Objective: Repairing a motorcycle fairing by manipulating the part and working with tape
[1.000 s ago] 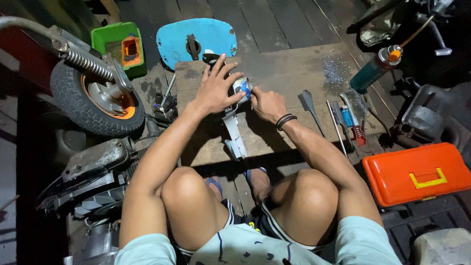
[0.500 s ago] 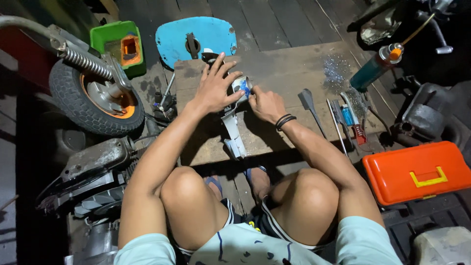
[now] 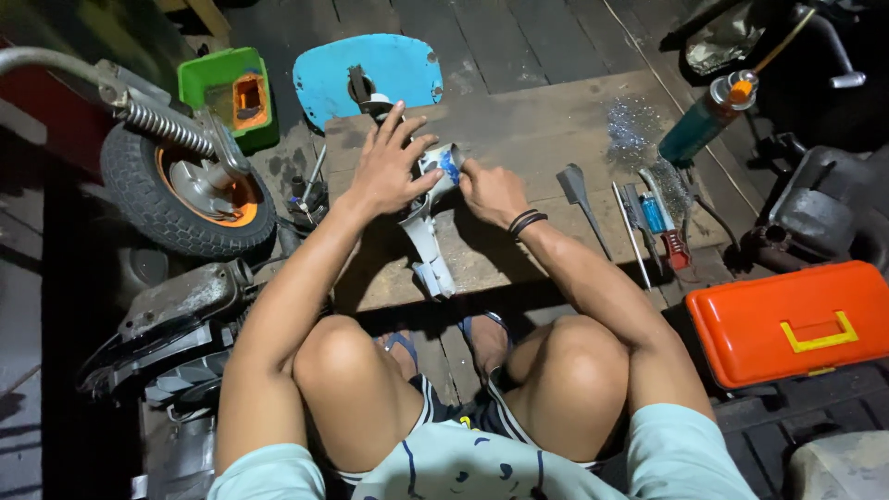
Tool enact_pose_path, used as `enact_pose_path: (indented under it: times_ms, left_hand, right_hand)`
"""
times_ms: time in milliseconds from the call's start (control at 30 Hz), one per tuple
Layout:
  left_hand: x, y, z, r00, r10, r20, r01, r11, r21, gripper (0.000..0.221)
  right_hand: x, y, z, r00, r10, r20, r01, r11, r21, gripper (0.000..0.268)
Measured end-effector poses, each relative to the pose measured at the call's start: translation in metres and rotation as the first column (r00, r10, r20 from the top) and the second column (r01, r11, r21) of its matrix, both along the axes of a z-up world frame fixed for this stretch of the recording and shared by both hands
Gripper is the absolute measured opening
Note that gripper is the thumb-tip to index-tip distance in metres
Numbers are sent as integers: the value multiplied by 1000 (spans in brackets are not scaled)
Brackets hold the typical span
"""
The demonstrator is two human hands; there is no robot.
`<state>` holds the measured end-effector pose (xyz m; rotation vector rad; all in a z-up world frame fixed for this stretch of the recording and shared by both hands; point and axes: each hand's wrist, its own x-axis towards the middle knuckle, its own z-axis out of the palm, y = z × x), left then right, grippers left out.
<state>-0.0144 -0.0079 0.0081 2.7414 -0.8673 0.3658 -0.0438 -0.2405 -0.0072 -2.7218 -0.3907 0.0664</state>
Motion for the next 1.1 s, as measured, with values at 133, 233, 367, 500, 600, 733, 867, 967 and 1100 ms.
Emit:
enact_pose_path:
  times_ms: [133,233,367,500,600,733,867,967,1100]
  left_hand:
    - [-3,-2,7,1000,7,-17,-7,1000,4,58]
    - [-9,-6,12,997,26,-73,-25,1000,14,55]
    - [-17,-9,31,989,26,-148,-29,999,-19,61]
    - [-23,-8,49,972,-4,-235,3,1000,-6,69]
    - [-20,-4,45,982,-13,-189,26,998,63,73]
    - [-20,-3,45,984,-3,-179,14,998,64,74]
    - [-18,5,23,986,23,-167,-24,1000,-7,73]
    - [-13,13,21,991,24,-135,-30,999,-46,70]
    - [-18,14,22,985,19,-169,-37,994,-101,71]
  right_hand:
    - [-3,1,-1,1000,20,23,-21,999,45,32]
    - [4,-3,-1,999,47,-14,-47,998,37,33]
    - [9,1,8,997,47,-55,-49,999,-21,36]
    - [11,4,6,997,29,-71,-32,998,-50,41]
    - [10,4,4,998,41,-46,-44,997,-65,41]
    - [15,5,-4,999,41,-21,-43,996,-74,39]
    - [20,0,-22,995,54,82,-51,998,-33,26]
    - [45,-15,-21,985,66,161,-87,989,123,17]
    - [69,-16,6,970,-87,228,5,940,340,33]
